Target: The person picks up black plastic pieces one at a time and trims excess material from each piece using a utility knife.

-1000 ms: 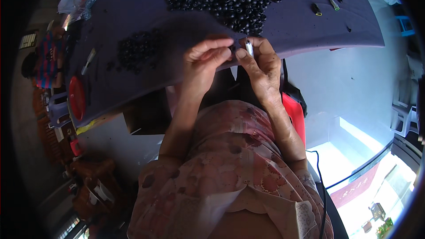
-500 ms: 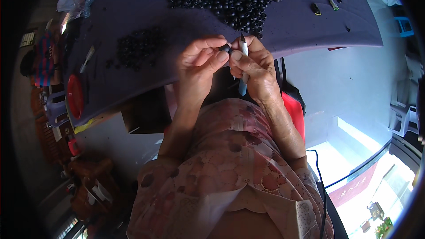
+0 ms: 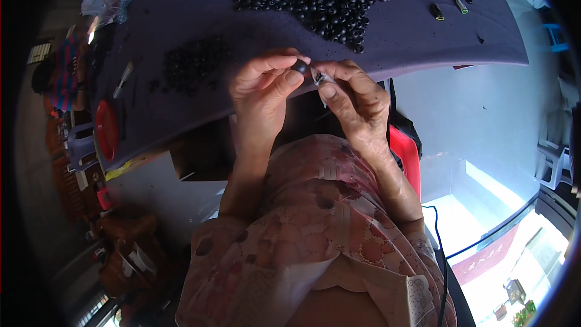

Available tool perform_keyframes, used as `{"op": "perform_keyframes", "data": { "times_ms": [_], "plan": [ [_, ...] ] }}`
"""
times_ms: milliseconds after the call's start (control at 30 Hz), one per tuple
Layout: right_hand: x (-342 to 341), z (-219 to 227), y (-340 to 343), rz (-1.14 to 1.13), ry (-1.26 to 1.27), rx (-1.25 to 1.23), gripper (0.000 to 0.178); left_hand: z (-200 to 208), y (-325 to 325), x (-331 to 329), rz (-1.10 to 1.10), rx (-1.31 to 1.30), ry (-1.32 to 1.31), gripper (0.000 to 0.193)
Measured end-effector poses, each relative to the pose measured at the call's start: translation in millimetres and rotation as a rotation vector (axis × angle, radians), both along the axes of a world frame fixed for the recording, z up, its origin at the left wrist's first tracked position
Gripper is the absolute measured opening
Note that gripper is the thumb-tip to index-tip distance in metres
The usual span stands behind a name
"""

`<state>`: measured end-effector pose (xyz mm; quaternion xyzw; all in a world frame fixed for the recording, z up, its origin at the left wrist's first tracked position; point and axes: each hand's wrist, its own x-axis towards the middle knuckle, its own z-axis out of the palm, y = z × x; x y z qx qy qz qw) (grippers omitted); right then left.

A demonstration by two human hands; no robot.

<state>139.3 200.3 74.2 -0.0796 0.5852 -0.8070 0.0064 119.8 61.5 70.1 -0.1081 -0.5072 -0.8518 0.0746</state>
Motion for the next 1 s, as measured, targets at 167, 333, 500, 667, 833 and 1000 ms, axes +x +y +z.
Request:
{"op": "perform_keyframes", "data": {
  "times_ms": [167,333,500,667,833,1000],
  "plan": [
    [1,8,-1,-0.069,0.254,0.214,0.018,-3,1,0,-0.064,0.096,0.059,0.022],
    [1,9,-1,-0.118,0.292,0.285,0.014,-2,1,2,-0.117,0.102,0.043,0.023],
    [1,9,-3,-0.137,0.307,0.304,0.012,-3,-1,2,-0.138,0.111,0.043,0.023],
    [3,9,-6,-0.144,0.256,0.276,0.013,0,-2,3,-0.129,0.069,0.045,0.023],
    [3,10,-5,-0.122,0.251,0.298,0.013,3,-4,3,-0.086,-0.009,0.075,0.022],
    [1,10,-5,-0.135,0.307,0.306,0.012,3,-4,3,-0.098,0.017,0.041,0.022]
  ]
}}
